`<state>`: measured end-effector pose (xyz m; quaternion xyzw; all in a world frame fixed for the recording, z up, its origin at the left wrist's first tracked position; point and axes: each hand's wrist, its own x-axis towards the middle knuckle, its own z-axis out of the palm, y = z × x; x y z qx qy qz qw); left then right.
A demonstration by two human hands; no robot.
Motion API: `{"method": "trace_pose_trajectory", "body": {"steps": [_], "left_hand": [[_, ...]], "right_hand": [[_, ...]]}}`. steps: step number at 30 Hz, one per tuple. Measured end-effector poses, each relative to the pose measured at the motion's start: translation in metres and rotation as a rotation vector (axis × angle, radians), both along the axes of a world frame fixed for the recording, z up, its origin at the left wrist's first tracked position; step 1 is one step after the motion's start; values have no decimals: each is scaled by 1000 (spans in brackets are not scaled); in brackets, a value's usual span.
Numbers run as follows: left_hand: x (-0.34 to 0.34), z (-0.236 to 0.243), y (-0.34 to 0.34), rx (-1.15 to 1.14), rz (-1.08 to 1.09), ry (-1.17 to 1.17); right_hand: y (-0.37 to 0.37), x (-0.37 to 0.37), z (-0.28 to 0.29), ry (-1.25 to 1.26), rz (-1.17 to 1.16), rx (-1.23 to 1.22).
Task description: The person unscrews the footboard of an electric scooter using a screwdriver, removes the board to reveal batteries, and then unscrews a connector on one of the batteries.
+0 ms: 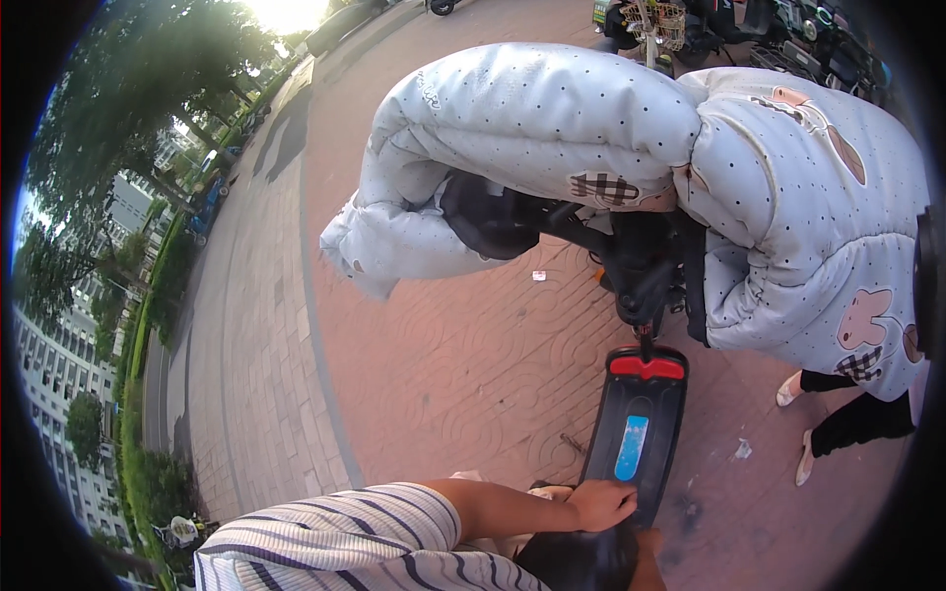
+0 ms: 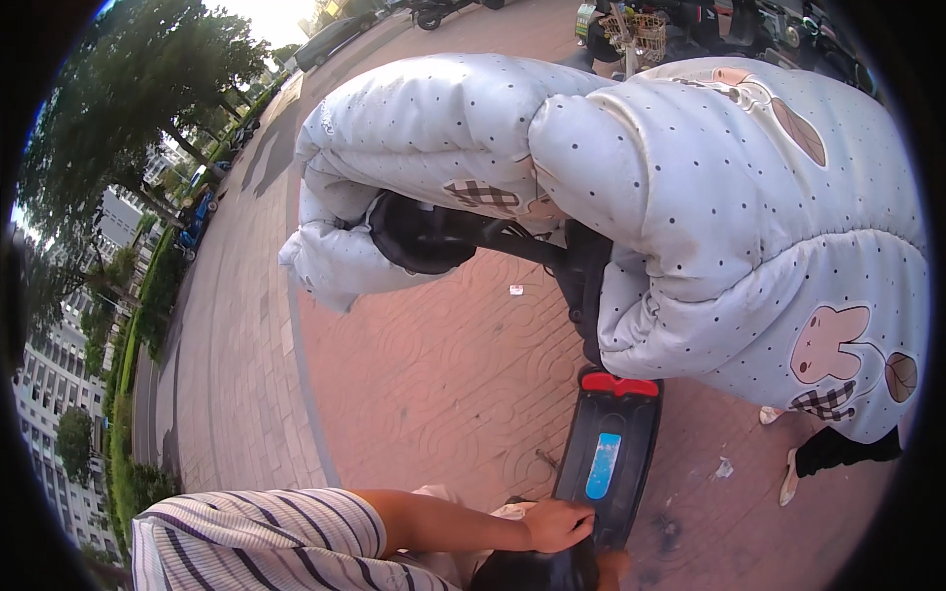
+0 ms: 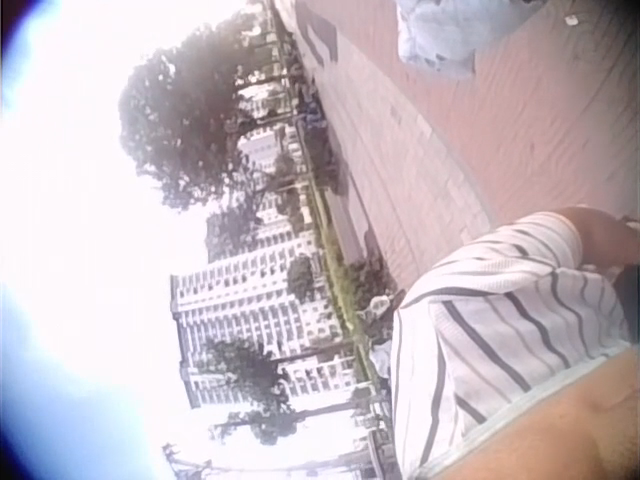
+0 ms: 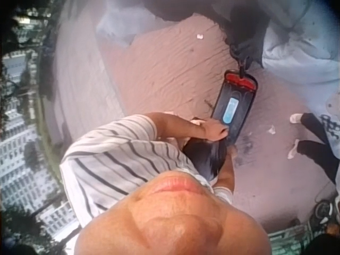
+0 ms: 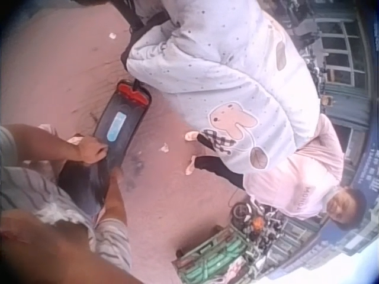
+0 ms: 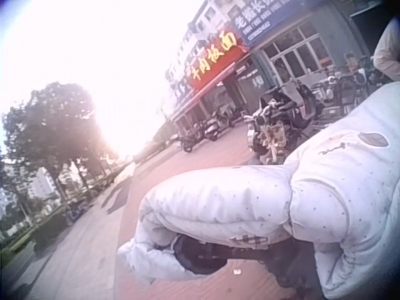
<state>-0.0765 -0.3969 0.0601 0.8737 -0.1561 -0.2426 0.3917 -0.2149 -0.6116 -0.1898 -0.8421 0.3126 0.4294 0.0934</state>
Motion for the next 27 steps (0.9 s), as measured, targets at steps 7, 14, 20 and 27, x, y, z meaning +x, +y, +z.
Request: {"method": "trace_pose_trajectory", "body": {"steps": [7,14,20,27], "left_hand": [[-11,-4,3,-32,48,6],[0,-7,2,-41,17,-69],[4,-16,9,-20,99,-53],[-1,-20,-21,-42,11,24]], "right_hand": [[13,-5,34,-194,196,-37],[11,9,21,-100,297,53],[23,5,7,-170,62,53],[7,15,73,-226,-20,66]]}}
